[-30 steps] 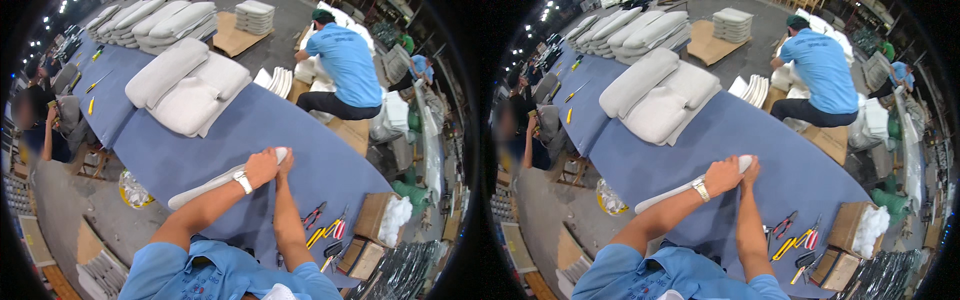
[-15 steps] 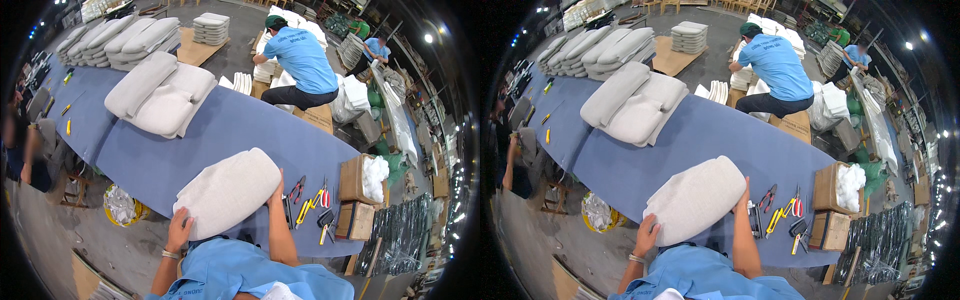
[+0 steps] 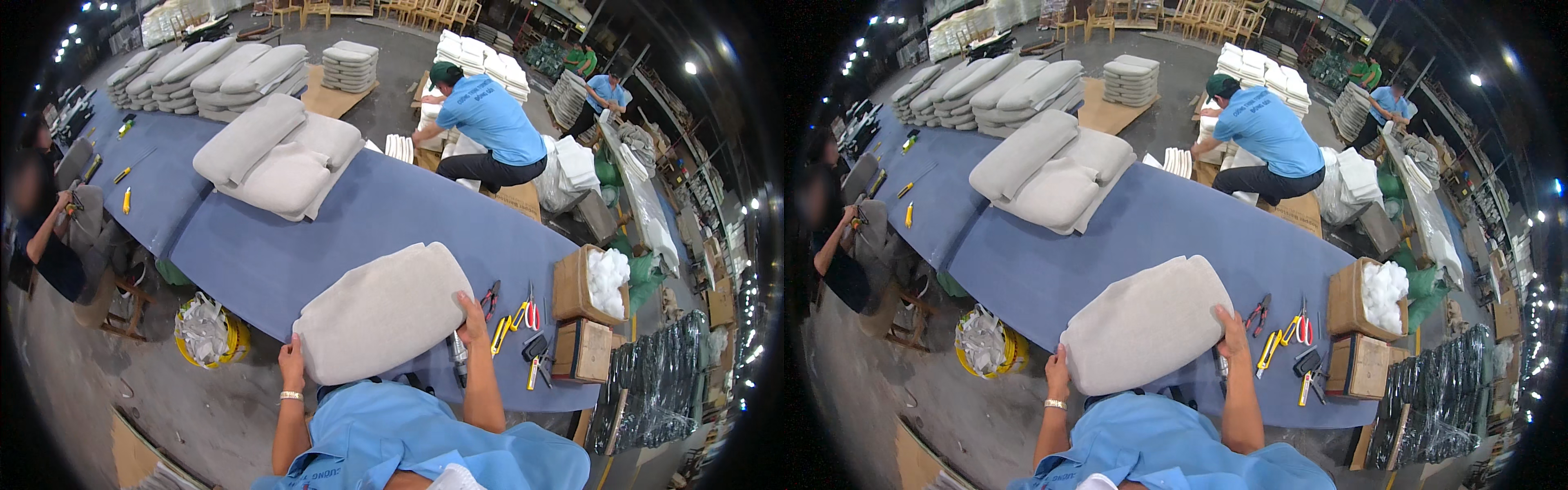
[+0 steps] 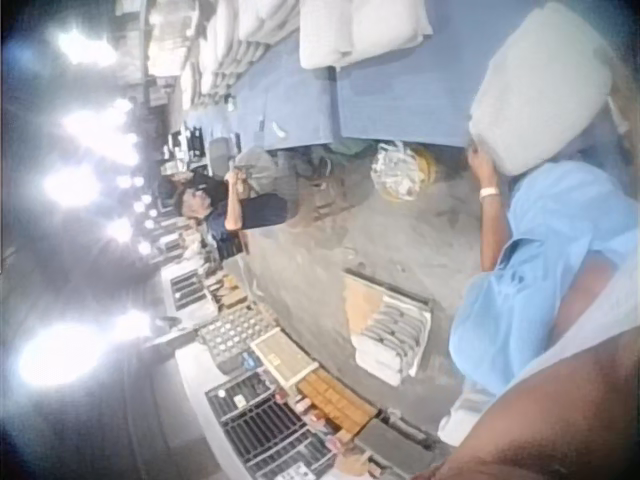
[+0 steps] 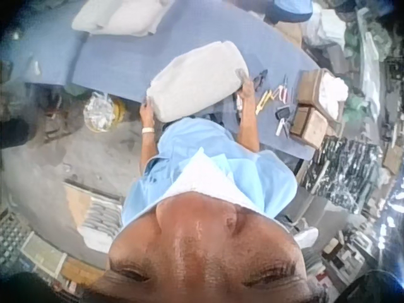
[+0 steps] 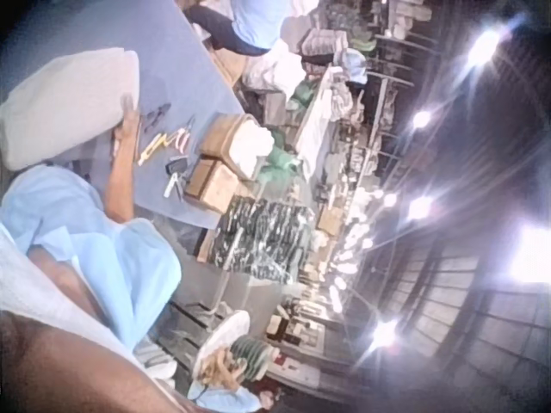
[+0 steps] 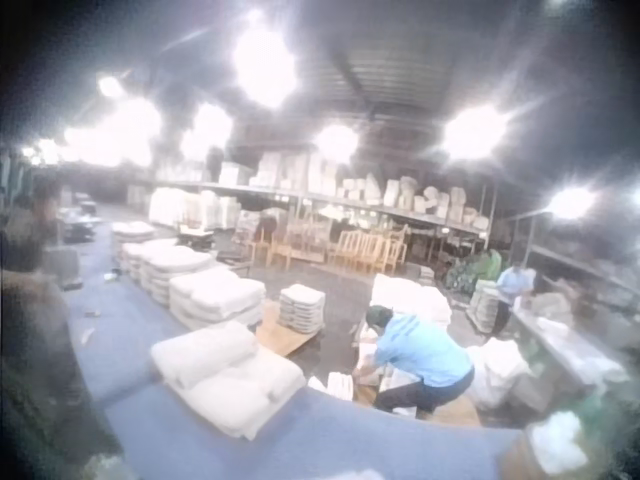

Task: The person staples fabric to foam cushions, trims excess fabric with a utility knife and scissors, and stacks finished cushions on the table. They handle foam cushions, fabric, a staple gun, a utility knife, and scissors.

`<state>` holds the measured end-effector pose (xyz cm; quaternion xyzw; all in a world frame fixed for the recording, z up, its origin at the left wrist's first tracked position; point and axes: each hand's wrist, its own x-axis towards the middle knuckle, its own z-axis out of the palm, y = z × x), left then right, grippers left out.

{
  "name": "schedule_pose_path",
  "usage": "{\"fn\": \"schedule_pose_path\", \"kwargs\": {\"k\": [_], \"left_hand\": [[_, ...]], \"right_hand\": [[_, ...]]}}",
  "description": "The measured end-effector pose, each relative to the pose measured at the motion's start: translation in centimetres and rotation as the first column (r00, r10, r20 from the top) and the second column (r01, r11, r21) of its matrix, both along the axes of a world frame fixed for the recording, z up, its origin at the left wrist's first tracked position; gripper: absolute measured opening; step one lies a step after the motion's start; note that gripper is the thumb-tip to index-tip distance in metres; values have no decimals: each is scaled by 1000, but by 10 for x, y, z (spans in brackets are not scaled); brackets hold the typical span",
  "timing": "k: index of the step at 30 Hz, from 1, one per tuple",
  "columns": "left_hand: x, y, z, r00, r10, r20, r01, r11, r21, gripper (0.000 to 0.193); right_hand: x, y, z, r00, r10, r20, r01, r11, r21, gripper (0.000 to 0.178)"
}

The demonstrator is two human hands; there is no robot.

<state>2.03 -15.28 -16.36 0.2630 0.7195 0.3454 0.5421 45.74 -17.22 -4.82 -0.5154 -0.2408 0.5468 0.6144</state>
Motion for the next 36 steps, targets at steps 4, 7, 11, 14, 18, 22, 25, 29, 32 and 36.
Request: {"fn": "schedule_pose_path", "kwargs": {"k": [4,7,11,14,18,22,25,29,32,36], "left_hand": [[-15,-5,48,755,83,650,-186,978,91,77],[-25,-3,70,567,-90,819,-194,951,239,87],[-21,-4,65,466,-72,882,-285,931,227,82],[-13,-4,38,513,98,853,-309,948,78,75],[24,-3,23,537,173,826,-234,971,-52,66],[10,-20,74,717,77,693,-160,986,56,67],[12,-6,106,779,-113,617,-15,980,199,65],[29,15,140,828,-313,465,118,908,402,63],[32,31,154,835,-474,281,278,802,528,66],[15,48,174,775,-623,106,419,632,652,82]], "right_hand": [[5,4,10,994,36,-103,-14,978,207,67],[0,25,30,976,53,-209,20,943,333,66],[-49,90,58,974,-99,-202,134,976,169,63],[-54,122,-21,972,-29,234,45,997,-65,62],[-56,59,-155,680,10,734,-47,998,30,58],[-126,7,-122,980,178,-92,-200,889,-413,58],[-140,10,-112,939,53,-339,-181,916,-359,62],[-151,26,-97,897,-94,-431,-101,907,-408,72],[-177,37,-71,842,-62,-536,-65,974,-215,73],[-204,64,-60,879,-88,-469,26,990,-138,75]]}}
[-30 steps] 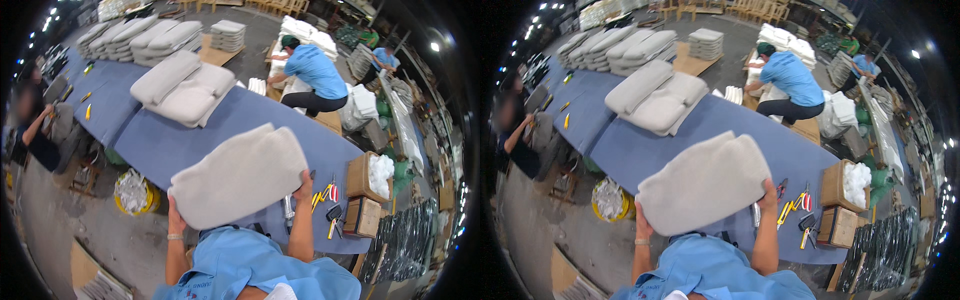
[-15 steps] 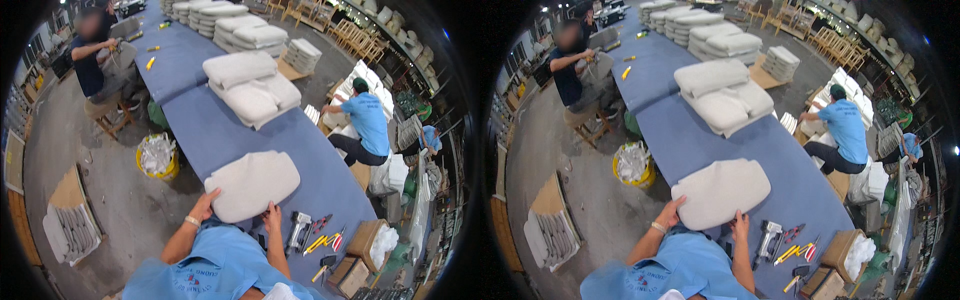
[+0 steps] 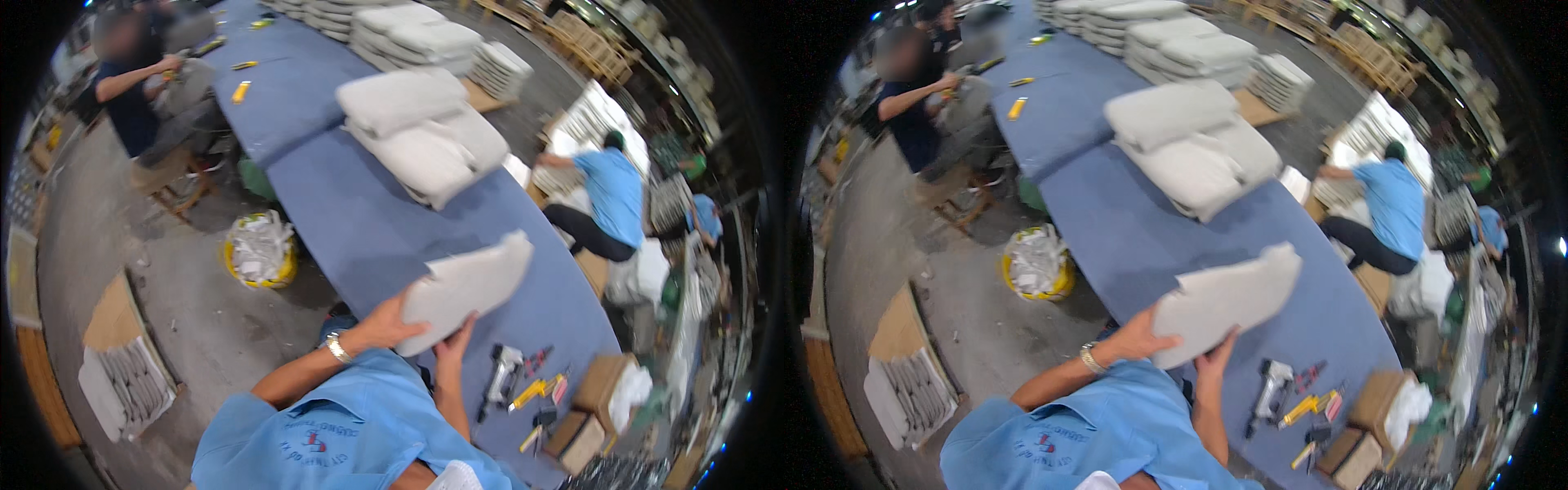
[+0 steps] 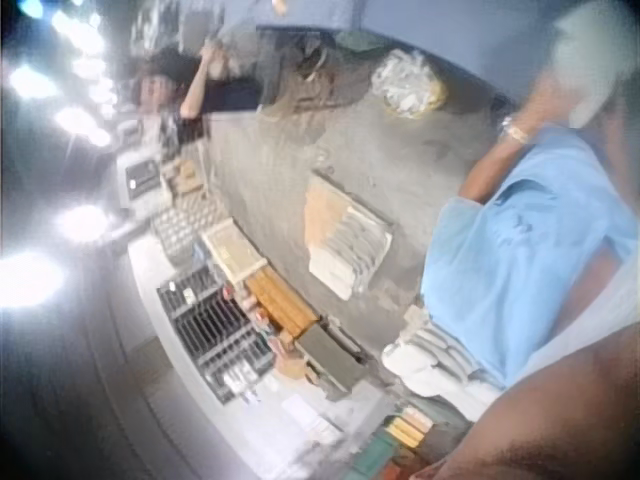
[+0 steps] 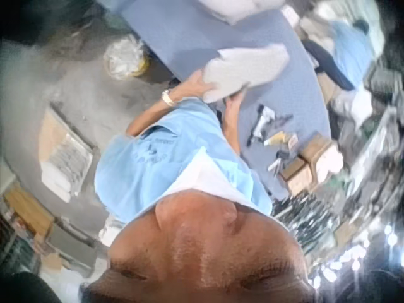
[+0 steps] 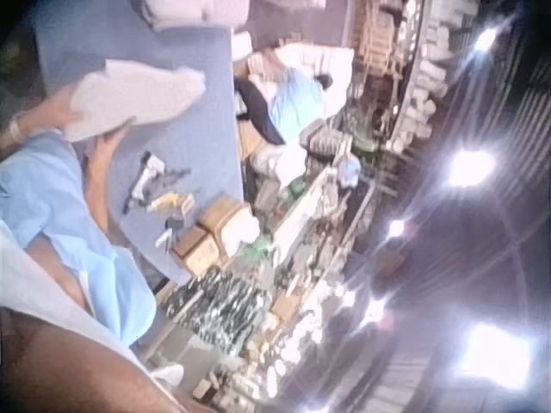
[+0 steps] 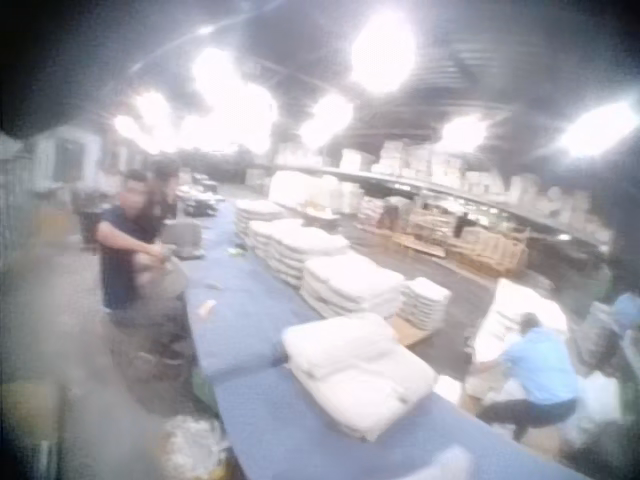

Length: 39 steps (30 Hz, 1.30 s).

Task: The person staples fabric to foam cushions, trims excess fabric with a utility knife and scissors, and stacks finished cushions on the table. They handle foam cushions, fabric, a staple gun, a utility knife, and scissors.

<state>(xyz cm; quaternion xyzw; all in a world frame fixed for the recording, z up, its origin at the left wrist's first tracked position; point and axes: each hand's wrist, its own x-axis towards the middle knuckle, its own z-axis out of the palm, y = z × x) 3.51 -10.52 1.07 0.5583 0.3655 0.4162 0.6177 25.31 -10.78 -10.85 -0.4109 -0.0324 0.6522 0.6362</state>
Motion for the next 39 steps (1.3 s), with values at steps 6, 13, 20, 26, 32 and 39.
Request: {"fn": "schedule_pose_path", "kwargs": {"k": [6,13,20,26,32,39], "left_hand": [[-57,39,46,951,-310,-21,310,947,80,95],[-94,97,58,749,-540,384,621,775,-120,84],[-84,196,71,782,15,623,325,843,-429,96],[-108,129,-36,751,336,568,201,704,-681,86],[-158,75,-139,925,361,120,-104,543,-833,68],[-190,123,-132,983,180,-34,-159,752,-640,64]], "right_hand": [[-41,38,62,995,-60,77,44,980,195,77],[1,90,149,958,207,201,-249,944,216,84],[71,172,197,141,281,949,-595,791,-146,68],[28,218,154,-242,365,899,-567,698,-436,68],[44,92,20,-561,230,795,-333,817,-471,64],[54,-12,-14,-399,321,859,164,947,-277,65]]}}
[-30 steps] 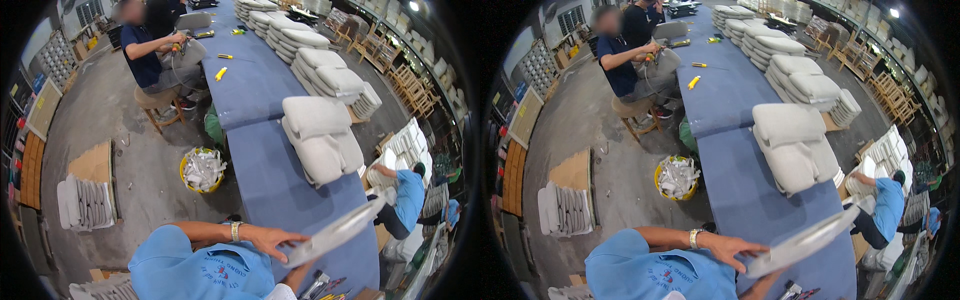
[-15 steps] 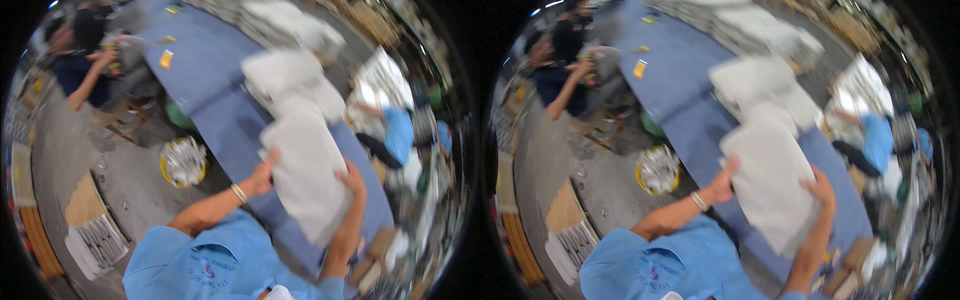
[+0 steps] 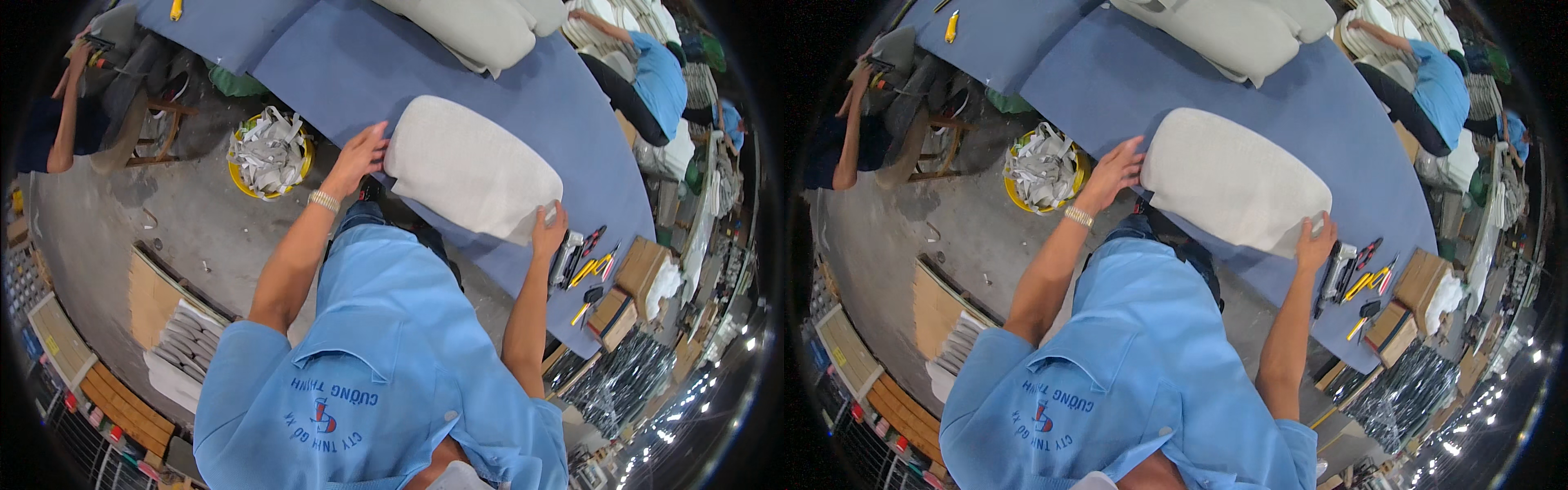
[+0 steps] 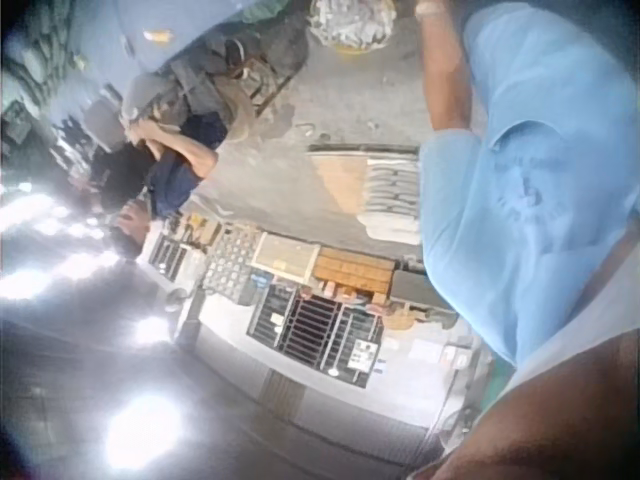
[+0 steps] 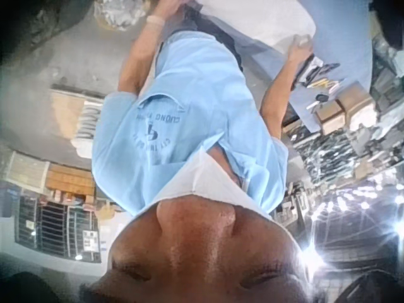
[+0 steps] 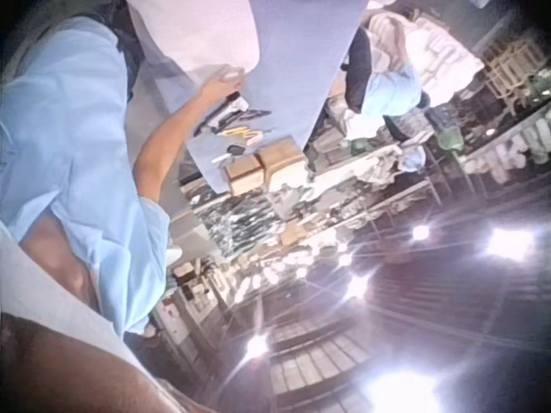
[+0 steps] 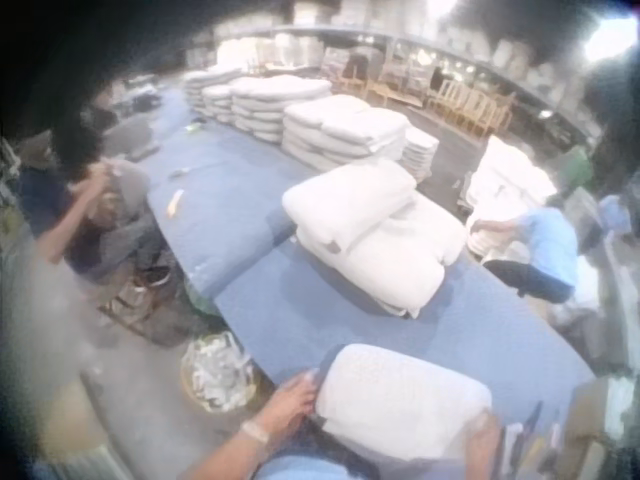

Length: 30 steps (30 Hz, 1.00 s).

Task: The person staples fabric to foam cushions, trims excess fabric with a utility knife and scissors, and stacks finished cushions on the table. They handle foam cushions, fabric, a staple gun, a utility knife, and scissors.

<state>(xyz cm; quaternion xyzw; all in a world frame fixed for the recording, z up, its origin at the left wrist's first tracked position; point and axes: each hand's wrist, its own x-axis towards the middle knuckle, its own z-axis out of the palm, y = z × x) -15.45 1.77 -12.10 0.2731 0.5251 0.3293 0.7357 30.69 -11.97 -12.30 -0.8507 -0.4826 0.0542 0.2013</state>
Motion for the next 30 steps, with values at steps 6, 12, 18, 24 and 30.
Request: {"fn": "schedule_pose_path", "kwargs": {"k": [6,12,18,24,30], "left_hand": [[30,35,22,865,-226,-448,378,880,286,56],[39,54,119,913,-395,-99,390,918,-71,49],[48,53,105,925,-320,-204,302,947,-114,61],[19,40,91,392,8,-920,700,646,304,59],[32,21,161,395,-163,-904,865,398,306,57]], "right_hand": [[8,-3,15,765,-331,-552,342,936,-87,53],[45,-1,108,704,-185,-686,312,948,63,46],[37,39,107,880,-220,-421,307,940,151,43],[29,35,100,890,-217,-401,313,930,191,39],[16,20,98,867,-46,-495,278,870,406,33]]}}
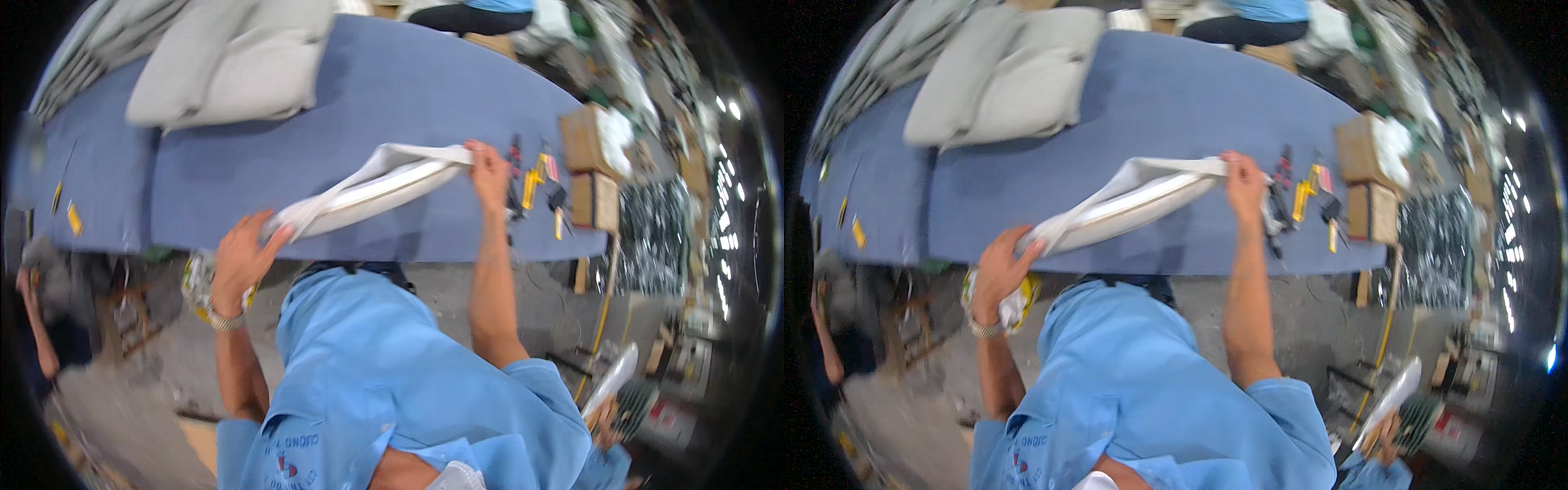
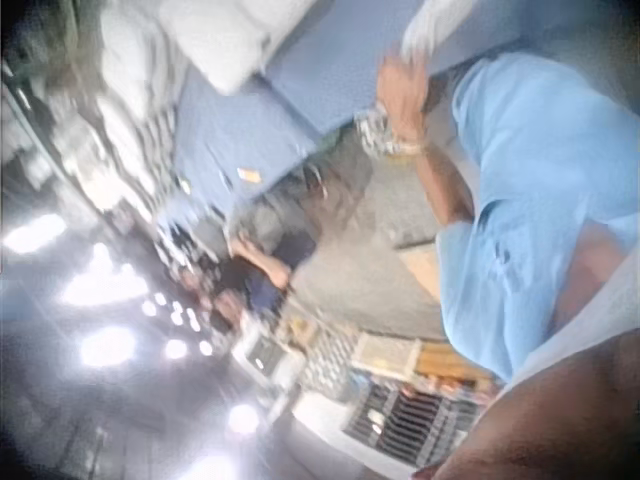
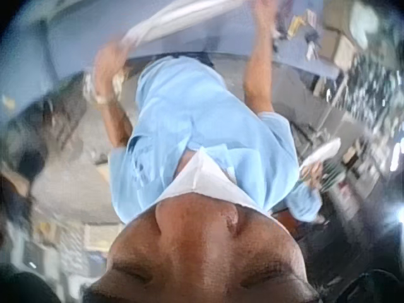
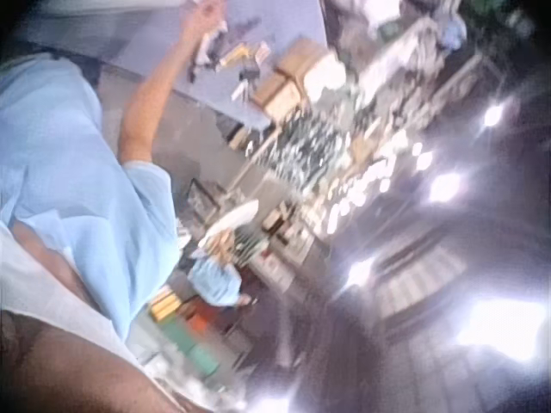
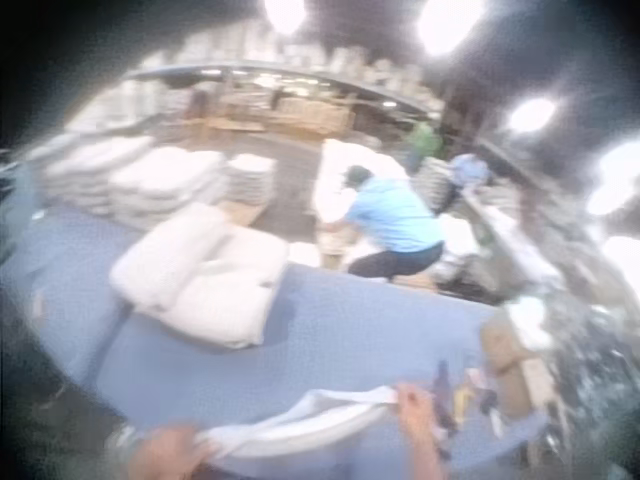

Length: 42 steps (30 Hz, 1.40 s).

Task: The person staples fabric to foam cushions, trims excess fabric with a utility knife and scissors, and stacks finished cushions on the table. They handle foam cushions, fabric, a staple gun, a utility knife, and scissors.

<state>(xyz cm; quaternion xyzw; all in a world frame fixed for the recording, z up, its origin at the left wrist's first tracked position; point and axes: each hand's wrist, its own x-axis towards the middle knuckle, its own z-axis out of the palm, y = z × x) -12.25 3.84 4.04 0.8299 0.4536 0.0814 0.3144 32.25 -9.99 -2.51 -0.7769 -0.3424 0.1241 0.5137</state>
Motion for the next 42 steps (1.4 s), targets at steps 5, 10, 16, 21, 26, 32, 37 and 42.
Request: {"fn": "schedule_pose_path", "kwargs": {"k": [5,10,16,21,26,32,37,42], "left_hand": [[69,9,13,897,-441,-23,438,895,-85,74],[206,-18,-2,732,-629,261,621,774,125,65],[321,-38,-18,675,-693,252,687,715,126,34],[343,-41,-49,757,-535,374,602,795,-80,35],[342,-49,-50,806,-504,311,551,831,-80,40],[314,-36,-41,573,-681,456,715,687,127,56],[318,-9,-41,655,-633,412,724,683,-101,56],[345,-8,-33,644,-751,142,759,651,1,44]], "right_hand": [[-19,-28,5,981,8,-195,26,985,170,30],[-28,-50,-2,979,58,-198,-21,983,184,49],[-50,-78,5,959,-11,-283,81,968,238,57],[-48,-94,-8,960,-98,-262,152,969,195,40],[-37,-91,-13,951,-116,-285,167,973,161,34],[-26,-68,-14,929,-69,-365,156,964,216,26],[-15,-55,-3,963,-64,-263,91,992,89,25],[-6,-54,-4,987,-147,-71,145,989,-36,25]]}}
